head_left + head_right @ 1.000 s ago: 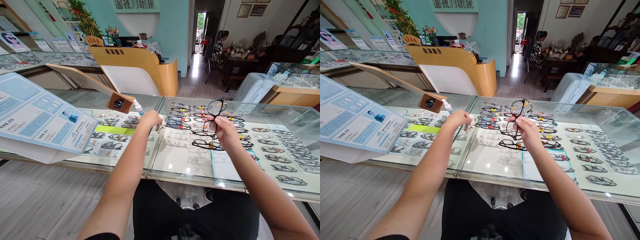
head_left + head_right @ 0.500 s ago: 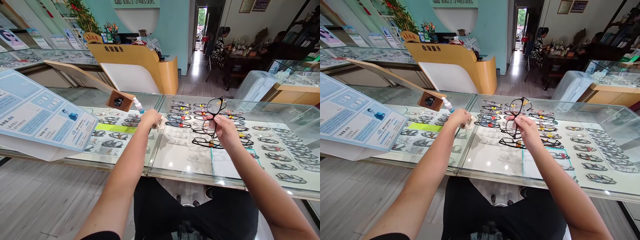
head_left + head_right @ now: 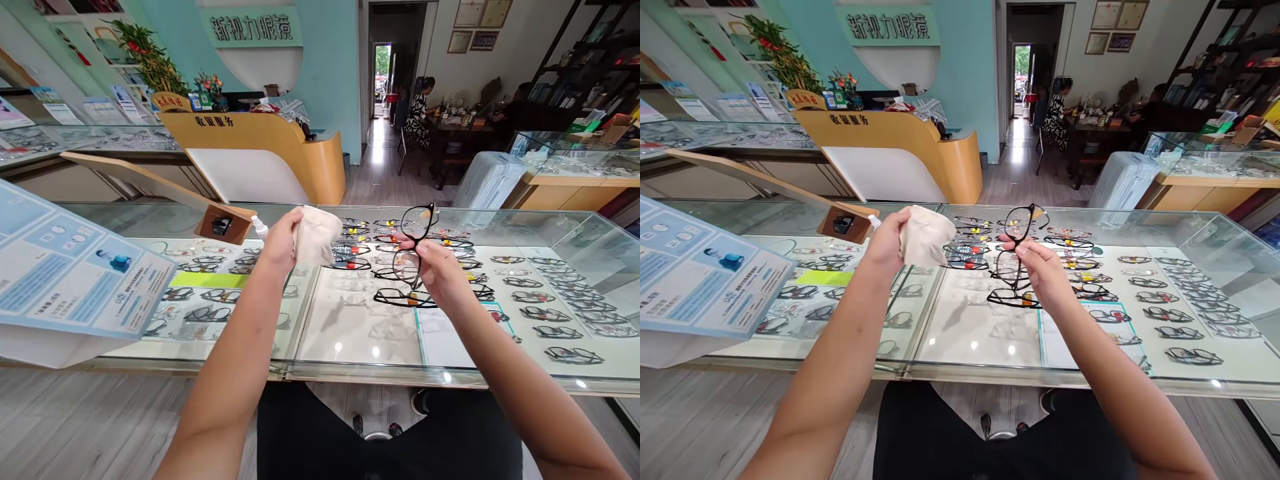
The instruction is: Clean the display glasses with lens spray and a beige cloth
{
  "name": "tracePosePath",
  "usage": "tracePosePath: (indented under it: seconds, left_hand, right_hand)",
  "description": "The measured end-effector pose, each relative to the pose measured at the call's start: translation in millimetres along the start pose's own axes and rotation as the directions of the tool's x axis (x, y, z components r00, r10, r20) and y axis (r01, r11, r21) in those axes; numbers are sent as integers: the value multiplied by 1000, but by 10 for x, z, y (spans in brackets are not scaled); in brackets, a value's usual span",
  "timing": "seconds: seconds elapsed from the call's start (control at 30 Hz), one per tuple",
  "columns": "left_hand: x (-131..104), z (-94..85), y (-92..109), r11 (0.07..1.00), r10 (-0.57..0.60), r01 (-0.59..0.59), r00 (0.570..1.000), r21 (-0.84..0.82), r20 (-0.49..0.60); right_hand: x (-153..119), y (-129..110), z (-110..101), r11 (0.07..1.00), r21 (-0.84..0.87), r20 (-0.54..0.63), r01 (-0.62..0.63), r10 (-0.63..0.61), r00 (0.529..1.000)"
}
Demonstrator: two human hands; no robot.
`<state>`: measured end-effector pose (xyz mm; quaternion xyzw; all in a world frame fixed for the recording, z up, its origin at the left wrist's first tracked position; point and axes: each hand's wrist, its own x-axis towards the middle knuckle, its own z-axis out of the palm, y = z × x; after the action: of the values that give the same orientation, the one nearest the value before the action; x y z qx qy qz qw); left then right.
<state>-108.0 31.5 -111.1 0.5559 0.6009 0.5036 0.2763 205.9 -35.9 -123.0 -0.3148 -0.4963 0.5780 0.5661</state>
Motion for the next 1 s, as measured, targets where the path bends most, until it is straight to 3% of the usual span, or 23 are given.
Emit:
tracePosePath:
  seconds: [0.07, 0.2, 0.3, 0.43, 0.5, 0.6, 0.63, 0.77, 1.0]
  left_hand:
    - [-185, 164, 132, 957, -31, 76, 987, -279, 161]
    - [-533, 385, 304, 897, -48, 204, 926, -392, 373]
    - [-675, 415, 333, 859, -26, 244, 899, -449, 438]
    - [-735, 387, 347, 833, 46, 221, 886, -508, 462]
    - [-753, 384, 367, 801, 117, 227, 848, -554, 517]
    - [-800, 429, 379, 739, 227, 278, 755, -613, 616]
    - [-823, 461, 372, 742, 251, 257, 750, -620, 612]
    - [-940, 640, 301, 838, 281, 10, 849, -545, 448]
    - [-1023, 784, 230, 900, 259, -64, 874, -432, 411]
  right_hand:
    - [-10, -13, 34, 1000, -26, 8, 10, -10, 1000]
    - [-15, 5, 77, 999, 0, 39, -32, 32, 999]
    - [-11, 80, 66, 994, 41, 23, -96, 96, 995]
    - [-4, 188, 34, 996, 22, -20, -90, 90, 996]
    - [-3, 197, 38, 997, 20, -32, -73, 74, 997]
    - [-14, 156, 66, 999, 21, -57, -39, 40, 998]
    - [-22, 139, 75, 999, 15, -64, -33, 33, 997]
    - [-63, 116, 79, 999, -16, -53, -45, 44, 998]
    - [-97, 140, 116, 999, -39, -44, -9, 7, 999]
